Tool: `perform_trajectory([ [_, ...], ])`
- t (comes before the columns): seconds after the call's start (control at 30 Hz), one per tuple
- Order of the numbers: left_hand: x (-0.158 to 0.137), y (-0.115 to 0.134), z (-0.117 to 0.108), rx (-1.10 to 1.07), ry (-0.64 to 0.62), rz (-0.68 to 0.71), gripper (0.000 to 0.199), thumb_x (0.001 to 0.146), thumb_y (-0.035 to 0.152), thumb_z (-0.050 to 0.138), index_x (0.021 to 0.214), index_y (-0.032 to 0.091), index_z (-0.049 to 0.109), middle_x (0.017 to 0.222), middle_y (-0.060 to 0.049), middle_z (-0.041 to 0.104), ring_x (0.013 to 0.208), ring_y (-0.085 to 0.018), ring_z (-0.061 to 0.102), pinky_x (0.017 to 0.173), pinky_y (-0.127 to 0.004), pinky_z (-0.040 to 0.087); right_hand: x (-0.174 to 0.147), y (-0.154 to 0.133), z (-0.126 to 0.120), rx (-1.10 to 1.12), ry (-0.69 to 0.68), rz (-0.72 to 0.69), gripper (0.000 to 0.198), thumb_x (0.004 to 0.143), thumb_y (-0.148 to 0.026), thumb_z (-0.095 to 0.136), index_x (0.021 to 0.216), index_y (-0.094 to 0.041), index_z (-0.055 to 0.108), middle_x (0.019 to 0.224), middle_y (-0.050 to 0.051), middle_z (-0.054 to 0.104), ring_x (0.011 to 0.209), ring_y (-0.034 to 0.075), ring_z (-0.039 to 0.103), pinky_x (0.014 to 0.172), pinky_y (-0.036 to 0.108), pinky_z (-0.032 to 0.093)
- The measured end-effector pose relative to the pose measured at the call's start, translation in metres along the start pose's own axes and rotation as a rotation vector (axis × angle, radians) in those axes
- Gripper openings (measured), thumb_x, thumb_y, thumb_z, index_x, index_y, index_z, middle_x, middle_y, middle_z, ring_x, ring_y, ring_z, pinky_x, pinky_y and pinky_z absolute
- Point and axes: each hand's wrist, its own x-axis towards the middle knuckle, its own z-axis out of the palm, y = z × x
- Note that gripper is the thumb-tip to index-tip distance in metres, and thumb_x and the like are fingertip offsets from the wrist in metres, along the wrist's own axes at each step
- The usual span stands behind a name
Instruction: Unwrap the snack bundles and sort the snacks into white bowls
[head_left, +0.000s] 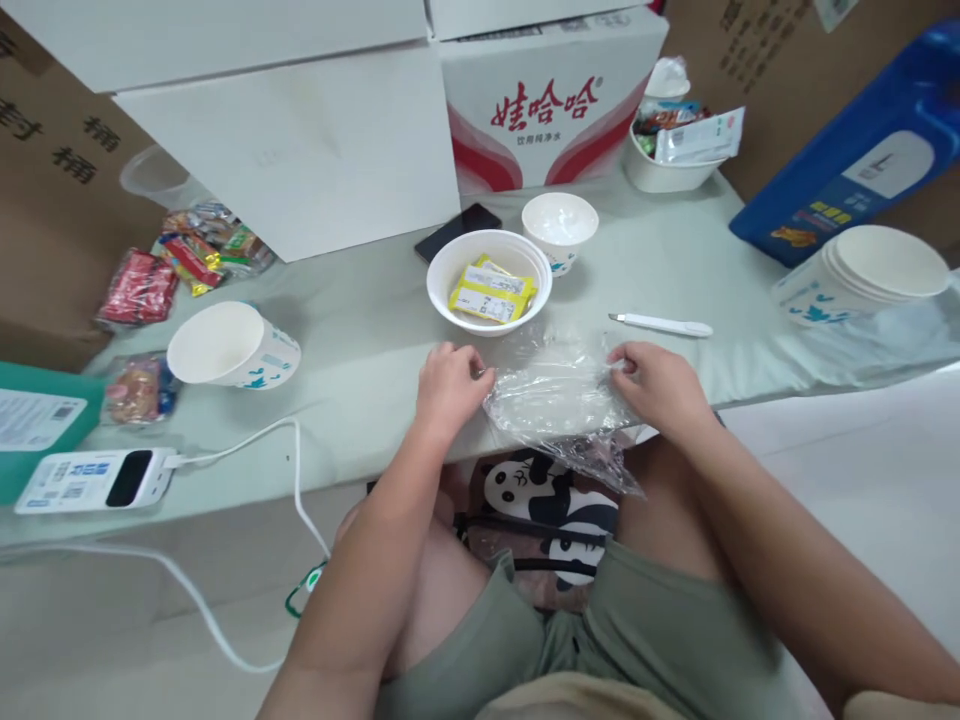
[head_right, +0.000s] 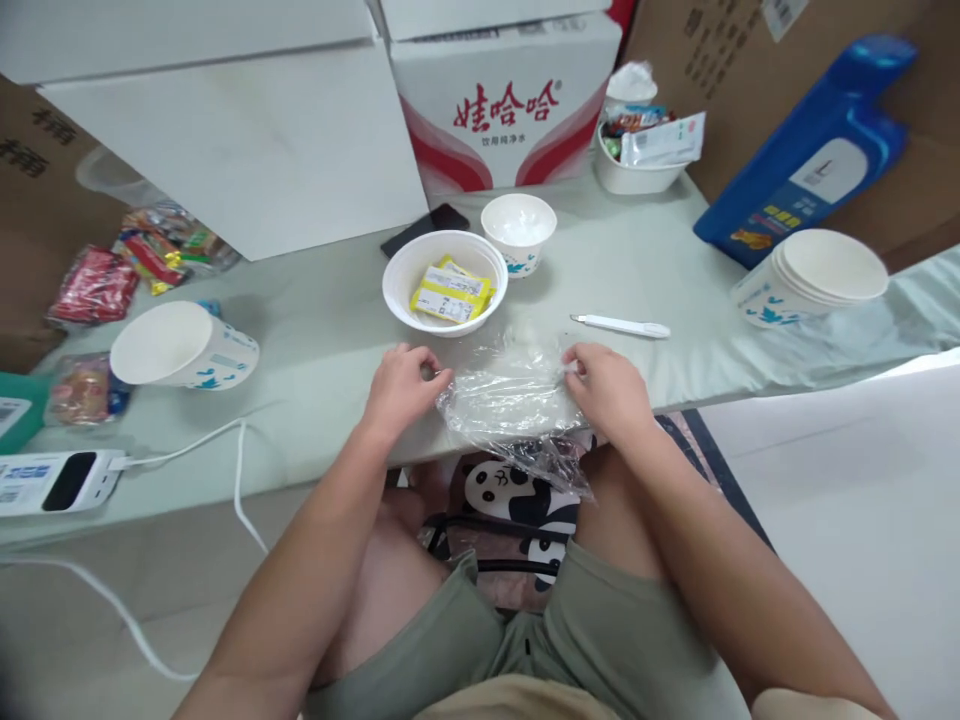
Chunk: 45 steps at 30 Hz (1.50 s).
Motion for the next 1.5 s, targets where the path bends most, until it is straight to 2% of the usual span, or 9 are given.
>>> perform_trajectory([
  [0.3, 0.005, 0.005, 0.009, -0.575, -0.229, 0.242, 0.090, 0.071, 0.049, 0.082, 0.147, 0.017, 0.045, 0.160, -0.018, 0.046, 0.147, -0.033, 0.046, 0.122, -0.048, 0.037, -0.039, 0.006, -0.069, 0.121, 0.173, -0.619, 0.021, 0.093, -0.016, 0.050, 0.079, -0.027, 0.063, 0.088, 0.005, 0.066, 0.082, 0.021, 0.062, 0.078, 0.038, 0.047],
  [0.43, 0.011, 0.017, 0.013, -0.829, -0.418, 0.253, 0.074, 0.066, 0.048, 0.085, 0.127, 0.015, 0.059, 0.131, -0.020, 0.070, 0.123, -0.031, 0.067, 0.102, -0.044, 0.054, -0.043, 0.002, -0.081, 0.136, 0.193, -0.796, 0.019, 0.093, -0.012, 0.054, 0.086, -0.027, 0.064, 0.095, 0.003, 0.068, 0.085, 0.019, 0.063, 0.081, 0.037, 0.048],
  [0.53, 0.011, 0.026, 0.011, -0.942, -0.485, 0.186, 0.036, 0.074, 0.042, 0.079, 0.093, 0.016, 0.063, 0.084, -0.008, 0.077, 0.078, -0.020, 0.076, 0.066, -0.028, 0.057, -0.033, 0.009, -0.076, 0.221, 0.263, -0.681, 0.026, 0.091, -0.022, 0.063, 0.116, -0.030, 0.065, 0.118, 0.007, 0.067, 0.114, 0.027, 0.064, 0.099, 0.046, 0.049],
  [0.67, 0.010, 0.028, 0.004, -1.177, -0.283, 0.059, 0.028, 0.069, 0.032, 0.076, 0.083, 0.019, 0.054, 0.062, 0.002, 0.070, 0.052, -0.014, 0.069, 0.047, -0.020, 0.047, -0.019, 0.037, -0.041, 0.545, 0.261, -0.357, 0.076, 0.088, -0.045, 0.066, 0.156, -0.035, 0.033, 0.160, 0.009, 0.043, 0.150, 0.035, 0.040, 0.118, 0.058, 0.038],
  [0.8, 0.009, 0.019, -0.007, -1.439, -0.161, 0.035, 0.025, 0.061, 0.027, 0.069, 0.071, 0.021, 0.048, 0.054, 0.003, 0.066, 0.046, -0.014, 0.066, 0.042, -0.019, 0.045, -0.015, 0.053, 0.005, 0.802, 0.275, -0.037, 0.083, 0.084, -0.051, 0.070, 0.155, -0.038, 0.029, 0.169, 0.008, 0.028, 0.158, 0.034, 0.025, 0.127, 0.063, 0.023],
  [0.93, 0.004, 0.008, -0.019, -1.704, -0.225, 0.092, 0.022, 0.059, 0.025, 0.066, 0.065, 0.020, 0.045, 0.061, 0.003, 0.065, 0.042, -0.010, 0.059, 0.033, -0.016, 0.033, -0.009, 0.039, 0.018, 1.086, 0.192, 0.165, 0.074, 0.077, -0.050, 0.076, 0.143, -0.036, 0.045, 0.160, 0.008, 0.045, 0.153, 0.032, 0.038, 0.126, 0.059, 0.031],
  [1.07, -0.002, -0.003, -0.024, -1.815, -0.211, 0.064, 0.023, 0.064, 0.025, 0.064, 0.064, 0.019, 0.042, 0.084, 0.004, 0.071, 0.037, -0.003, 0.038, 0.031, -0.018, 0.008, 0.013, 0.009, 0.006, 1.313, -0.051, 0.228, 0.039, 0.077, -0.042, 0.076, 0.112, -0.029, 0.066, 0.135, 0.007, 0.067, 0.138, 0.029, 0.057, 0.124, 0.052, 0.039],
  [1.27, -0.004, -0.015, -0.022, -1.949, -0.127, 0.013, 0.008, 0.073, 0.029, 0.059, 0.073, 0.020, 0.061, 0.094, 0.002, 0.077, 0.037, -0.001, 0.019, 0.032, -0.021, 0.015, 0.042, -0.028, 0.010, 1.308, -0.314, 0.314, 0.039, 0.067, -0.028, 0.086, 0.101, -0.023, 0.067, 0.127, 0.010, 0.070, 0.126, 0.028, 0.065, 0.121, 0.049, 0.043],
  [1.5, -0.006, -0.013, -0.022, -1.885, -0.049, -0.036, 0.011, 0.076, 0.031, 0.060, 0.074, 0.020, 0.062, 0.084, 0.000, 0.078, 0.034, 0.000, 0.013, 0.029, -0.018, 0.012, 0.036, -0.046, 0.022, 1.277, -0.367, 0.015, 0.030, 0.072, -0.031, 0.079, 0.069, -0.023, 0.051, 0.113, 0.005, 0.077, 0.123, 0.022, 0.066, 0.111, 0.040, 0.049],
])
